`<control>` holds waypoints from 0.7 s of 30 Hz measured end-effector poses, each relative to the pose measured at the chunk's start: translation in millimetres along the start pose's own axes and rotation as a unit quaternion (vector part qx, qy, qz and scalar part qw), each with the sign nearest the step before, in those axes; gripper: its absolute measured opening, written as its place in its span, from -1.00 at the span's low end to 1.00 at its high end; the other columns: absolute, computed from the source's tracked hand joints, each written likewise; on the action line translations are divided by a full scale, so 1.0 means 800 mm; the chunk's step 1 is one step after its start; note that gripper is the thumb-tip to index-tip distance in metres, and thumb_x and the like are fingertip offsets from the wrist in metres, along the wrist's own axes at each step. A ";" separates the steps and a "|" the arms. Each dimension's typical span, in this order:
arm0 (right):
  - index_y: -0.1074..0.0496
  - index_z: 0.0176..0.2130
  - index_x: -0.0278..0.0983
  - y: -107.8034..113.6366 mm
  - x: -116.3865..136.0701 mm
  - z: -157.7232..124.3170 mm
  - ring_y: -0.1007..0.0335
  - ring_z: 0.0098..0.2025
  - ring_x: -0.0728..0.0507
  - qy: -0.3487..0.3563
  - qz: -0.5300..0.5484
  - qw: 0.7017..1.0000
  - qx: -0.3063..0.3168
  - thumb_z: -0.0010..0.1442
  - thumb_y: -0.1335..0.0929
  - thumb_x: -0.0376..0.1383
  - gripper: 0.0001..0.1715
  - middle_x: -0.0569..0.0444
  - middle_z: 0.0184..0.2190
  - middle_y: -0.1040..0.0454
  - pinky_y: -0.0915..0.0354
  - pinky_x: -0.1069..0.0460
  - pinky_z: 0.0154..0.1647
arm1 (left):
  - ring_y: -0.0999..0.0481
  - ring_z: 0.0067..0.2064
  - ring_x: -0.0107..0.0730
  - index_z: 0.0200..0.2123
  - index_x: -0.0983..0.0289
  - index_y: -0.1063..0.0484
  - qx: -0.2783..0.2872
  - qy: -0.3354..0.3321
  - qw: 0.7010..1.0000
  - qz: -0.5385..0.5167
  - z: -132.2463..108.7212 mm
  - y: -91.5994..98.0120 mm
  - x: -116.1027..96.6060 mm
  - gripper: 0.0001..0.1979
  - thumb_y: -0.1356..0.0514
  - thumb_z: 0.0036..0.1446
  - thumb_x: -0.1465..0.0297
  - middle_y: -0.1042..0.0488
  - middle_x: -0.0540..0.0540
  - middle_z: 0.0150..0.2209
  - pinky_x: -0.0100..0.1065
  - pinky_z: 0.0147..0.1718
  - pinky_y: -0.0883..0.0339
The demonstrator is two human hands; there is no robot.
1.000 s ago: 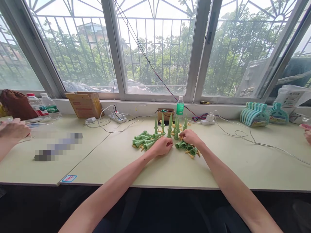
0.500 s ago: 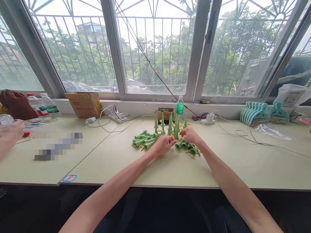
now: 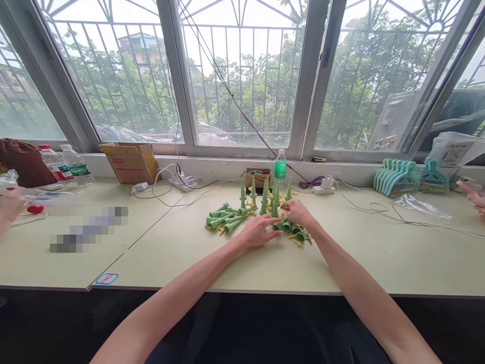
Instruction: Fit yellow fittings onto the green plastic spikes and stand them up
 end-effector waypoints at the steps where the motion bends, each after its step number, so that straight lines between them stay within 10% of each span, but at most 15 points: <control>1: -0.57 -0.13 -0.26 -0.001 0.000 0.000 -0.45 -0.15 -0.11 0.001 -0.001 1.000 0.003 0.10 -0.27 -0.48 -0.59 -0.03 -0.14 -0.56 -0.25 0.13 -0.17 | -0.47 -0.25 -0.30 0.07 0.11 -0.43 0.005 -0.001 1.000 0.003 0.000 -0.001 0.000 -0.54 -0.10 0.17 0.07 -0.47 0.10 -0.14 -0.33 -0.25 -0.29; 21: -0.53 -0.23 -0.32 0.002 0.006 -0.005 -0.43 -0.39 -0.05 -0.031 0.104 0.994 0.014 0.03 -0.24 -0.48 -0.64 0.01 -0.42 -0.58 -0.22 0.16 -0.43 | -0.36 -0.41 -0.45 -0.36 0.25 -0.37 -0.021 0.008 0.999 -0.037 0.001 0.004 0.008 -0.82 -0.18 0.06 0.26 -0.45 0.00 -0.39 -0.39 -0.37 -0.20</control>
Point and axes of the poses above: each hand's wrist, its own z-axis towards the middle knuckle, its own y-axis out of the back of the hand, x = y × z, the point moved 5 cm from there along z, towards the middle knuckle
